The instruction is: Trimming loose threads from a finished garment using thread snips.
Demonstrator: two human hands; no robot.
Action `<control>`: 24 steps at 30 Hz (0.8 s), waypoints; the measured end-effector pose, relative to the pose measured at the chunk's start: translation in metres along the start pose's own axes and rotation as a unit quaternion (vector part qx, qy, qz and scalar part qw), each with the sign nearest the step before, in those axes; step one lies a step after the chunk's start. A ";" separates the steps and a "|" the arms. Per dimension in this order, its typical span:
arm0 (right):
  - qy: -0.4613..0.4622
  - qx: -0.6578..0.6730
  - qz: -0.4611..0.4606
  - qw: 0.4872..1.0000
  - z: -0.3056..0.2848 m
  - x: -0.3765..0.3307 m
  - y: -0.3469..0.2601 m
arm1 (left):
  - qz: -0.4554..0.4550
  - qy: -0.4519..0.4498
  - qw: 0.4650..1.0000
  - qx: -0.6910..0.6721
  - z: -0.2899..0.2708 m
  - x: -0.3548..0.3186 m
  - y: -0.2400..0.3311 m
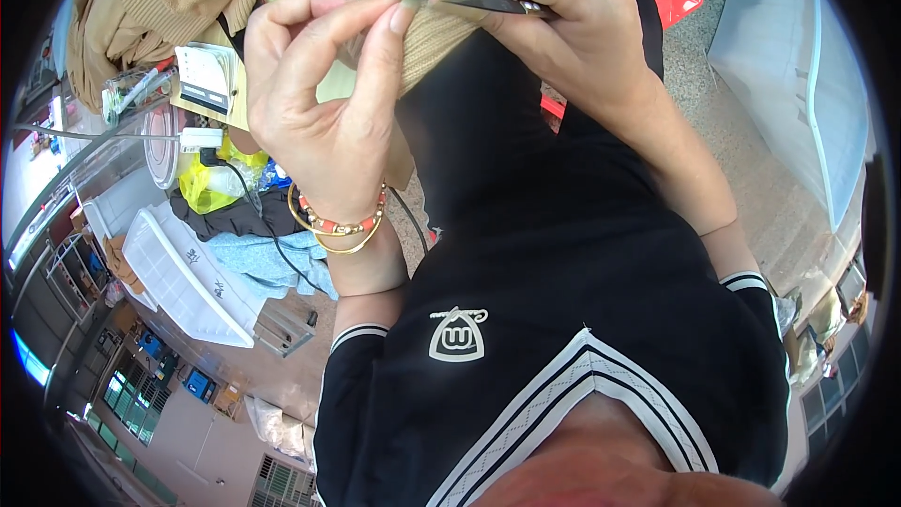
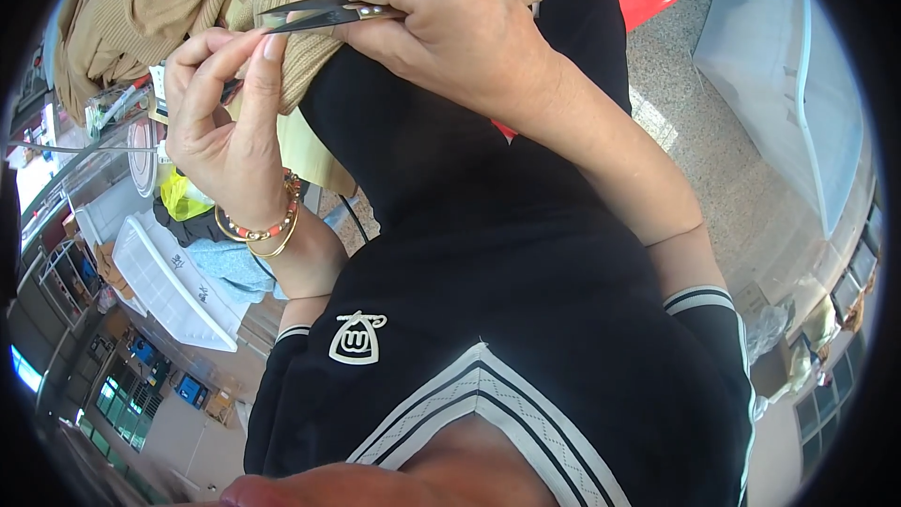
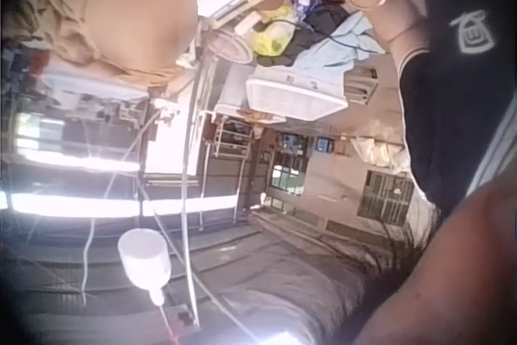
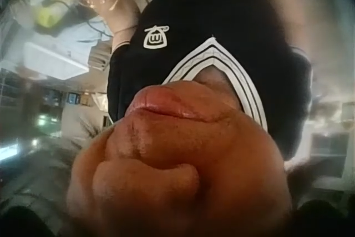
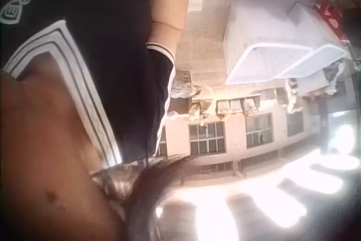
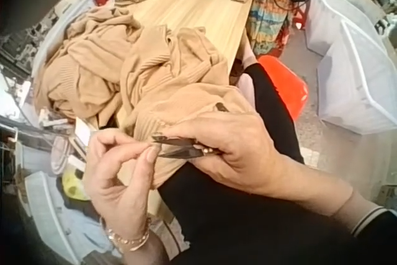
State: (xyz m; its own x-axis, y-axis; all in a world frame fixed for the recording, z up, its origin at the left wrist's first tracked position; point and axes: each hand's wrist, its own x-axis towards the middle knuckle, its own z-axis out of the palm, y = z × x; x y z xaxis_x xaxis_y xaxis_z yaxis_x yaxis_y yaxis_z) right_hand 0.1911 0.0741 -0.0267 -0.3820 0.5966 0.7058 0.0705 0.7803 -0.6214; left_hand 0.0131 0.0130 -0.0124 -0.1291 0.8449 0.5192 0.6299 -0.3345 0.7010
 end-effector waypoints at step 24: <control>-0.204 -0.181 0.125 0.954 -0.040 0.029 -0.053 | -0.006 -0.021 0.995 -0.099 0.007 0.003 -0.013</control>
State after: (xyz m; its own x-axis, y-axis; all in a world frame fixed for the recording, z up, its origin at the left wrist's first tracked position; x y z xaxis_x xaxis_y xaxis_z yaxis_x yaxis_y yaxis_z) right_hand 0.2127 0.0579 0.0401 -0.6335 0.7077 0.3130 0.4916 0.6804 -0.5434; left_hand 0.0095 0.0231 -0.0235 -0.1016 0.8644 0.4925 0.4652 -0.3963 0.7915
